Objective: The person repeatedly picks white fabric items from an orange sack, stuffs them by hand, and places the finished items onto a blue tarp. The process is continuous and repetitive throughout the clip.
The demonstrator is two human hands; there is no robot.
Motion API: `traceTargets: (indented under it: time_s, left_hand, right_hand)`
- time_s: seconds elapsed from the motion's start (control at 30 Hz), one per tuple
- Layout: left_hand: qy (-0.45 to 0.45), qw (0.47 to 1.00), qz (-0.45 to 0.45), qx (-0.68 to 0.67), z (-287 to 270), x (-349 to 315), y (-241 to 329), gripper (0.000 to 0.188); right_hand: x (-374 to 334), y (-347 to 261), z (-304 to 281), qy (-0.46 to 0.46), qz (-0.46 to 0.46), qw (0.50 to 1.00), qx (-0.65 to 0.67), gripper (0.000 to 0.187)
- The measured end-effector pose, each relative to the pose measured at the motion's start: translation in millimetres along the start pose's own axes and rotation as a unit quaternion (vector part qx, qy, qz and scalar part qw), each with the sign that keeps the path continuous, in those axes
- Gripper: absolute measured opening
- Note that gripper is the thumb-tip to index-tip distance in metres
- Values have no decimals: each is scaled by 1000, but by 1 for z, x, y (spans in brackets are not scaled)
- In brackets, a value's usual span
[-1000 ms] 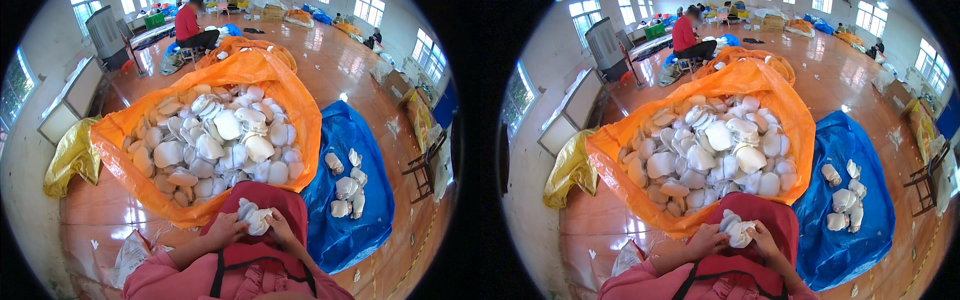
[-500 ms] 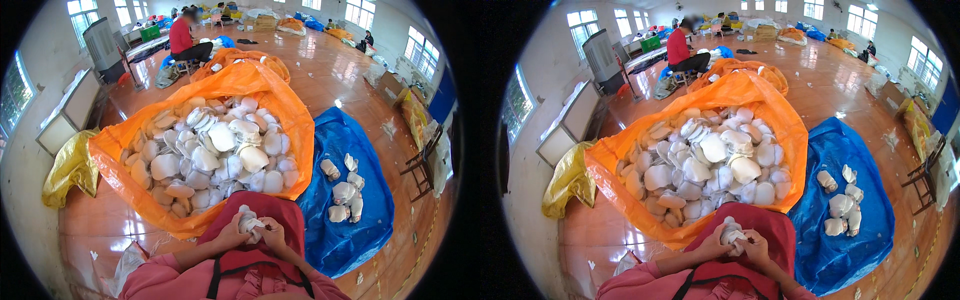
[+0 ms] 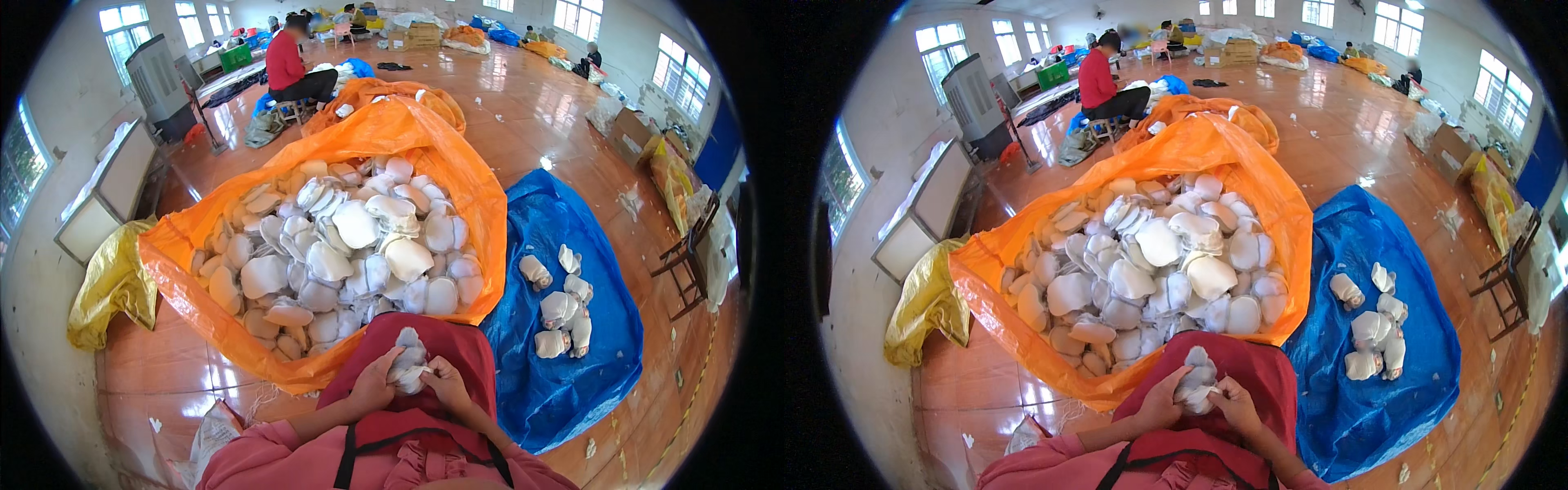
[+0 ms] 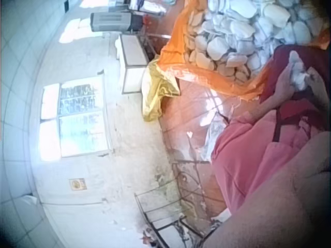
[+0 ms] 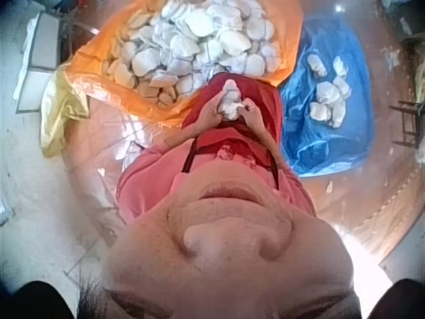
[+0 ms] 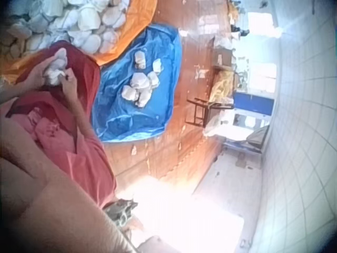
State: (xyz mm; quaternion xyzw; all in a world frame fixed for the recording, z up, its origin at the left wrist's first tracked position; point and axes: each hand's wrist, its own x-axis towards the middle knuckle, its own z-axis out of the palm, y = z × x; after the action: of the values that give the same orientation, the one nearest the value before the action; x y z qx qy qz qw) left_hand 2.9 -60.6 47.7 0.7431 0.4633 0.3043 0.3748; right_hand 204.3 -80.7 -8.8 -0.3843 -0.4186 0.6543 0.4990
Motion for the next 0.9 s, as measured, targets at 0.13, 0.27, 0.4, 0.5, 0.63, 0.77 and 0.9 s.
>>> traceTargets:
  time_s: [0.13, 0.27, 0.4, 0.5, 0.63, 0.77, 0.9]
  left_hand:
    - [-15, 998, -56, 36, -12, 1, 12, 61]
    - [-5, 984, -177, 36, -11, -1, 3, 54]
    - [-113, 957, -261, -55, -23, 2, 9, 48]
    - [-145, 928, -262, -223, -19, -6, -1, 47]
    - [-222, 841, -302, -390, -5, -21, -42, 49]
    - [-273, 727, -352, -522, -12, -28, -28, 56]
    - [-292, 649, -357, -605, -13, -24, -14, 56]
  right_hand:
    - [-4, -10, 6, -63, 47, 996, 39, 14]
    - [-8, -5, -3, -100, 56, 993, 43, 8]
    - [-13, -18, -8, -101, 106, 989, 13, 15]
    - [-17, -22, -5, -94, 155, 983, 40, 23]
    - [-16, -19, -3, -94, 186, 976, 58, 21]
    - [-16, -21, 13, -18, 178, 978, 108, 18]
    - [-4, -25, 33, 58, 140, 988, -6, 13]
